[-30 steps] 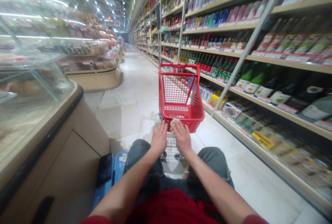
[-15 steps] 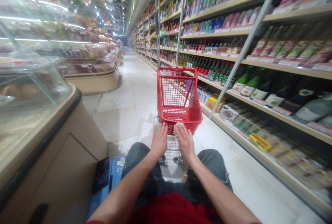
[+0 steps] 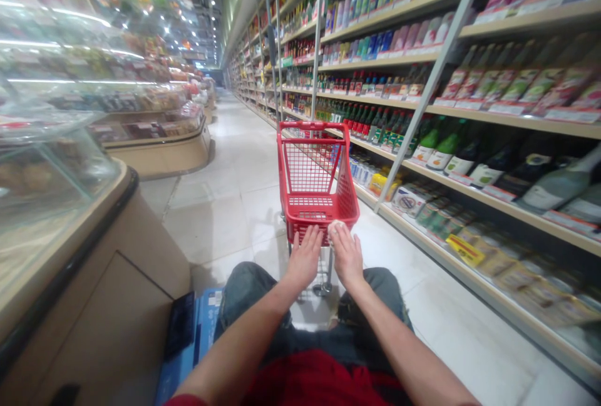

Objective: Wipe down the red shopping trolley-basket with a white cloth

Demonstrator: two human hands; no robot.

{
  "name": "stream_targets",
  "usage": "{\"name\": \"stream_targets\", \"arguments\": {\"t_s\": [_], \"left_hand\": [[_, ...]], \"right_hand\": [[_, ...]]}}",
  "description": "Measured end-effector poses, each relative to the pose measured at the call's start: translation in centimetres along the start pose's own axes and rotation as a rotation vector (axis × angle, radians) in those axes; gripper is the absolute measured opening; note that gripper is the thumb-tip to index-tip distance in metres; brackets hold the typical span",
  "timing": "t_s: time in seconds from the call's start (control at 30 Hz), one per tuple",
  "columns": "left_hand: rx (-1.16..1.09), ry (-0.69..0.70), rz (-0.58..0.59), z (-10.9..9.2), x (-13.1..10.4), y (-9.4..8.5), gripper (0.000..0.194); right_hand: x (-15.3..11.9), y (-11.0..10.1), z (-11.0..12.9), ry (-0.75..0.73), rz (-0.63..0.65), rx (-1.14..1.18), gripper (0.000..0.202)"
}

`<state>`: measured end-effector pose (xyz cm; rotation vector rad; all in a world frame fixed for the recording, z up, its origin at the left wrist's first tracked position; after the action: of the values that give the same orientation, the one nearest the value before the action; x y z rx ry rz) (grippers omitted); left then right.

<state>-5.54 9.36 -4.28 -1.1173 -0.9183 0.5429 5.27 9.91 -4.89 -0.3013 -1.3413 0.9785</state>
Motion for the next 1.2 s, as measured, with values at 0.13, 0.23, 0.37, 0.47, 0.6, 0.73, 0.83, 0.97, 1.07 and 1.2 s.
{"name": "stream_targets", "arguments": {"t_s": [0.13, 0.23, 0.37, 0.47, 0.6, 0.73, 0.83, 0.97, 1.07, 1.2], "left_hand": [[-0.006, 0.016, -0.024, -0.6, 0.6, -0.5, 0.064], [-0.022, 0.043, -0.013, -0.6, 0.6, -0.5, 0.064], [-0.031, -0.063, -0.026, 2.5, 0.7, -1.2, 0.061], [-0.046, -0.192, -0.022, 5.9, 0.8, -1.9, 0.057], [-0.082, -0.174, 0.031, 7.5, 1.2, -2.3, 0.051], [-0.077, -0.187, 0.032, 7.4, 0.9, -2.4, 0.051], [-0.034, -0.209, 0.05, 7.3, 0.2, -2.3, 0.053], [0.018, -0.192, 0.044, 7.5, -0.9, -2.2, 0.055], [0.005, -0.169, 0.027, 7.7, -1.4, -2.2, 0.057], [-0.042, -0.202, 0.021, 7.7, -1.5, -2.3, 0.055]], "right_hand": [[0.2, 0.7, -1.1, 0.052, 0.033, -0.031, 0.059], [-2.1, 2.8, -2.2, 0.086, 0.163, -0.081, 0.057], [-2.6, 1.8, -3.0, 0.097, 0.133, -0.08, 0.056], [0.3, -1.1, -3.6, 0.12, -0.031, -0.029, 0.059], [4.3, -2.0, -4.6, 0.181, -0.1, 0.002, 0.057], [5.2, -0.5, -2.8, 0.123, -0.081, 0.057, 0.055], [4.7, 0.7, 1.1, -0.048, -0.003, 0.123, 0.058], [4.4, 1.0, 3.8, -0.113, 0.095, 0.076, 0.058], [4.9, 0.1, 1.5, 0.017, 0.041, 0.012, 0.056], [5.1, -0.4, -1.7, 0.049, 0.0, 0.008, 0.053]]}}
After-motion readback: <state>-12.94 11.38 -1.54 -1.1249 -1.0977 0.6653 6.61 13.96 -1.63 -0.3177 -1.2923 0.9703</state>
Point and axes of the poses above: each hand's wrist, its own x-axis towards the middle knuckle, its own y-axis out of the palm, z = x × y, the point moved 7 cm from there along x, towards the middle knuckle, and after that the axes turned 9 degrees about y, right-handed, at the moved point
